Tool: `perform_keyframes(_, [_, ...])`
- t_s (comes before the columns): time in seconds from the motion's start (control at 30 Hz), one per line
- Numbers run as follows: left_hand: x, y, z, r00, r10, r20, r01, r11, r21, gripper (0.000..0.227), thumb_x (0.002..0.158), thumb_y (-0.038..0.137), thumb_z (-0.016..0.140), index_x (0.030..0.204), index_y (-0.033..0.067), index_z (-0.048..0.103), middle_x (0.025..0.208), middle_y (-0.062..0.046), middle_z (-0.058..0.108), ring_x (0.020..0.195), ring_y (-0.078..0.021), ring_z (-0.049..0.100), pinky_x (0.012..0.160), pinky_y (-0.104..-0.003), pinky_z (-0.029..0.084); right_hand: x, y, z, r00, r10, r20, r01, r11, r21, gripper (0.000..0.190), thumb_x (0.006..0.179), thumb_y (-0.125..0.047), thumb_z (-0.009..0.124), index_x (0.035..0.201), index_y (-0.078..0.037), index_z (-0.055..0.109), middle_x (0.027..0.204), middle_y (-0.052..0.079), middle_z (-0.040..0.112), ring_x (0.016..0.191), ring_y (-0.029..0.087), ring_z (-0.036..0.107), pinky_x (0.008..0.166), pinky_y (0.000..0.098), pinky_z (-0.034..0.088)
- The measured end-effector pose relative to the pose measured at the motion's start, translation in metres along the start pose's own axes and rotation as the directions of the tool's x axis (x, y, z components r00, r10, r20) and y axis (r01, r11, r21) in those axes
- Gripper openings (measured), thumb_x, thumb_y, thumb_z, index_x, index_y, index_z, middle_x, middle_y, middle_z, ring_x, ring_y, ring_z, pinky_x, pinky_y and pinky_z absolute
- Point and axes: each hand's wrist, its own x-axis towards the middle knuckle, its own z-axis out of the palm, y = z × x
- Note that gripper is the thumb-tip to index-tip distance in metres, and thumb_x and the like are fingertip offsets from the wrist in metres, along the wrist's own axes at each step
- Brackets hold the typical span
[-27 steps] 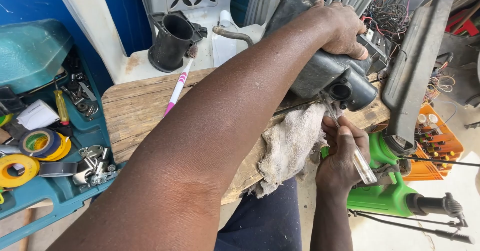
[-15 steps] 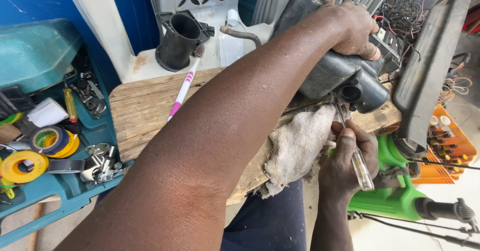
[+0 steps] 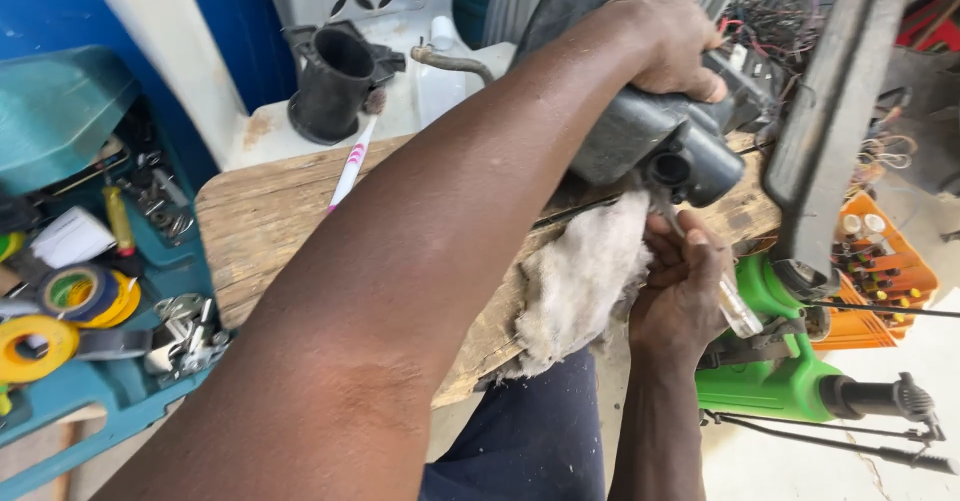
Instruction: The person cleans a black mechanical housing by wiping it with a cloth, applying liquid from a bottle onto the cloth, and scrubbing the interior surfaces. The person repeatedly wipes the inside and outside of the housing, turning it over to access different areas.
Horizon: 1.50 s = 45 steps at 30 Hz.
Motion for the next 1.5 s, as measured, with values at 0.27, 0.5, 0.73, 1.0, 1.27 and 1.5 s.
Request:
perform_keyframes(0.27, [-0.018,0.009,-0.009,0.993,-0.06,0.098,0.063,0.998,-0.028,0.085,0.098,0.084,0.054,0.165,0.0356,0.037,0.169,-0.006,0.03,0.157,-0.0386,0.026,0.128,-0.073,0.017,-0.032,0.004,0.019,0.925,-0.355,0.136,0.379,0.834,-0.4,0.022,0.108,-0.01,0.06,0.124,0.003,0.068,0.122,0.02,0.073,0.106,0.026,0.078,0.097,0.034,0.067])
perform_keyframes(0.5, [-0.013,-0.004,-0.007,0.997,-0.004,0.078,0.008,0.998,-0.056,0.081,0.1,0.08,0.057,0.164,0.0334,0.039,0.168,-0.009,0.031,0.155,-0.0436,0.028,0.127,-0.073,0.019,-0.024,-0.001,0.021,1.0,-0.02,-0.003,0.02,0.998,-0.064,0.027,0.101,-0.017,0.061,0.122,-0.001,0.067,0.105,0.023,0.078,0.097,0.028,0.079,0.084,0.0343,0.064])
perform_keyframes(0.73, [-0.022,-0.004,-0.017,0.995,-0.017,0.097,0.032,0.988,-0.148,0.081,0.096,0.078,0.063,0.162,0.0334,0.045,0.17,-0.004,0.035,0.158,-0.036,0.027,0.13,-0.068,0.009,-0.029,0.001,0.013,0.967,-0.246,0.074,0.256,0.925,-0.282,0.024,0.104,-0.015,0.064,0.121,0.001,0.069,0.106,0.02,0.077,0.097,0.025,0.08,0.09,0.0314,0.068])
perform_keyframes(1.0, [-0.022,-0.004,-0.015,0.994,-0.023,0.104,0.037,0.99,-0.135,0.081,0.097,0.079,0.062,0.162,0.0338,0.044,0.169,-0.003,0.034,0.158,-0.0378,0.026,0.131,-0.071,0.01,-0.032,-0.009,0.036,0.995,-0.095,-0.008,0.09,0.961,-0.263,0.028,0.102,-0.016,0.062,0.124,-0.001,0.069,0.104,0.018,0.079,0.098,0.022,0.078,0.089,0.0274,0.064])
perform_keyframes(1.27, [-0.026,-0.004,-0.02,0.993,-0.009,0.114,0.017,0.997,-0.069,0.079,0.098,0.081,0.056,0.159,0.0331,0.047,0.162,-0.007,0.039,0.152,-0.039,0.033,0.126,-0.068,0.022,-0.044,0.001,0.008,0.975,-0.212,0.062,0.221,0.928,-0.299,0.025,0.105,-0.019,0.061,0.121,0.0,0.068,0.111,0.018,0.076,0.103,0.024,0.079,0.093,0.0313,0.065])
perform_keyframes(1.5, [-0.029,-0.002,-0.022,0.992,-0.017,0.125,0.027,0.997,-0.078,0.08,0.1,0.078,0.058,0.163,0.0323,0.044,0.167,-0.003,0.038,0.156,-0.0351,0.03,0.128,-0.067,0.015,-0.027,0.005,0.02,0.916,-0.363,0.171,0.397,0.758,-0.518,0.025,0.108,-0.019,0.06,0.122,-0.001,0.071,0.118,0.014,0.073,0.112,0.023,0.071,0.102,0.0329,0.058])
